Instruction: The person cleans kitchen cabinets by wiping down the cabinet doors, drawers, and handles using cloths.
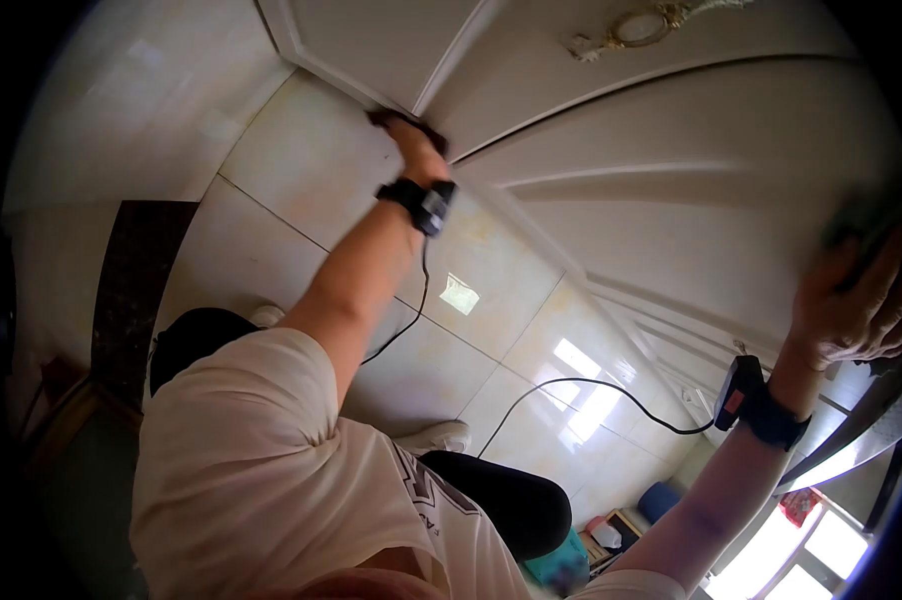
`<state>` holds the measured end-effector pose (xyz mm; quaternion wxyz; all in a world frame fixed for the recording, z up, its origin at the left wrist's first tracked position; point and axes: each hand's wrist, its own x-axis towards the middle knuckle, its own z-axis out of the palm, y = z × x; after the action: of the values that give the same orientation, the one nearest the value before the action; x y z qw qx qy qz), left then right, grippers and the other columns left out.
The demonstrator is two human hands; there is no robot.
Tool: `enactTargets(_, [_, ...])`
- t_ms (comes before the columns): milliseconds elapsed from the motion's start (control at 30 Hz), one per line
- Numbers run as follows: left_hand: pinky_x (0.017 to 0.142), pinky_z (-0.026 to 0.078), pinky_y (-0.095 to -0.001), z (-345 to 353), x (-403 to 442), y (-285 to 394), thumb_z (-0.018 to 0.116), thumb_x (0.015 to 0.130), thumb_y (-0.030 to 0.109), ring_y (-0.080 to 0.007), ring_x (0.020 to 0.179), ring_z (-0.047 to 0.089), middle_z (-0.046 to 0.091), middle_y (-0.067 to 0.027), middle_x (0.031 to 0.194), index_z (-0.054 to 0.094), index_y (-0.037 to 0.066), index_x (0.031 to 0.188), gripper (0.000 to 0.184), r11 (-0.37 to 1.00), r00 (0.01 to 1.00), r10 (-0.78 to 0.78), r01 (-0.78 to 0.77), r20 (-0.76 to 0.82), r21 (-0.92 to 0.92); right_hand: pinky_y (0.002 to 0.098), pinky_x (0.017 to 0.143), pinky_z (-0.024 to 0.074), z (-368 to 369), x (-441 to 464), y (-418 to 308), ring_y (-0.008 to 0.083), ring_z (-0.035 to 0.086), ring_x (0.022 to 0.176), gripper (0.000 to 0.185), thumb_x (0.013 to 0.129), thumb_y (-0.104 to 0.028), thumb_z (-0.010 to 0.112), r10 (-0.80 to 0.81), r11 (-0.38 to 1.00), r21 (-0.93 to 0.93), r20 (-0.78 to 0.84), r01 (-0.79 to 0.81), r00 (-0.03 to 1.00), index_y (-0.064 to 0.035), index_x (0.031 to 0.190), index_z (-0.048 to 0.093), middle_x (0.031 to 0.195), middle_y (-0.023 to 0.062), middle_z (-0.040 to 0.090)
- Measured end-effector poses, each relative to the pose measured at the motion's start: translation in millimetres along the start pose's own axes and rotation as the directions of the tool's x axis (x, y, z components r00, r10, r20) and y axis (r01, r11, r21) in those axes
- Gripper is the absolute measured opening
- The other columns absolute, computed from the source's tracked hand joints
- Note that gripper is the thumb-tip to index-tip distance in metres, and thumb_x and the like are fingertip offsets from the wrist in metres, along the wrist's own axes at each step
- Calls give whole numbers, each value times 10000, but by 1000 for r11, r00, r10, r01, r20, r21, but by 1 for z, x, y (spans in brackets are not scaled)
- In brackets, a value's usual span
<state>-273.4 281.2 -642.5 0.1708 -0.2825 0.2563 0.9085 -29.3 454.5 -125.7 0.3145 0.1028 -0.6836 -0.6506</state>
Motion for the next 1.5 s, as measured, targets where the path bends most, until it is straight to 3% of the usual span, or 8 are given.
enactTargets(133, [1138,169,-367,18,-83,-23,284,960,518,-227,1394,227,146,-34,1568,95,163,1517,687,963,954,-263,270,-146,26,339,709,474,-16,28,-28,221,664,803,413,927,-427,525,68,998,-12,-53,-69,996,-97,1101,702,994,43,711])
enactTargets(267, [1113,249,-389,36,-53,14,289,983,434,-321,1328,345,251,-169,1518,222,-10,1454,651,934,918,-94,215,-384,284,357,696,479,-19,37,-34,231,662,803,421,933,-416,519,86,996,38,-76,-83,993,-69,1086,700,992,64,708])
enactTargets(367, [1051,354,-405,17,26,31,315,988,408,-364,1278,402,316,-223,1464,232,-29,1436,631,974,970,148,-109,-195,199,395,718,489,-26,48,-44,277,655,826,412,939,-390,517,99,993,67,-95,-93,991,-43,1071,694,1006,111,698])
enactTargets(800, [1129,247,-437,41,124,185,209,1000,373,-348,1343,296,196,-168,1529,86,84,1497,588,939,967,254,-255,36,230,505,890,465,-21,48,-42,396,615,1041,381,941,-303,491,96,984,166,-160,-69,982,-27,1163,630,1100,181,664])
enactTargets(867, [1144,198,-415,29,136,159,228,994,351,-365,1358,264,152,-208,1536,102,-12,1473,614,759,806,556,-591,201,273,505,891,464,-21,47,-40,401,614,1040,375,935,-291,493,107,984,163,-179,-78,978,-26,1156,638,1103,186,664])
enactTargets(933, [1132,187,-388,37,90,129,281,985,330,-340,1369,243,148,-237,1529,117,-61,1458,635,764,851,525,-484,25,427,505,893,464,-16,39,-29,406,613,1041,374,934,-290,493,80,987,153,-188,-52,979,-25,1148,645,1110,189,663])
enactTargets(1133, [1153,107,-435,43,-24,31,304,959,391,-376,1409,135,114,-267,1525,106,-62,1456,701,672,794,577,-594,189,442,507,950,431,-25,48,-42,396,582,1113,418,945,-336,455,127,980,172,-135,-103,983,-55,1202,628,1227,168,611])
enactTargets(1500, [1109,262,-398,91,21,157,290,970,334,-379,1315,332,269,-279,1466,163,-87,1434,639,910,933,358,-342,-27,232,477,994,394,-27,49,-52,385,526,1196,456,962,-398,424,247,954,199,-98,-225,964,-97,1248,614,1311,115,573])
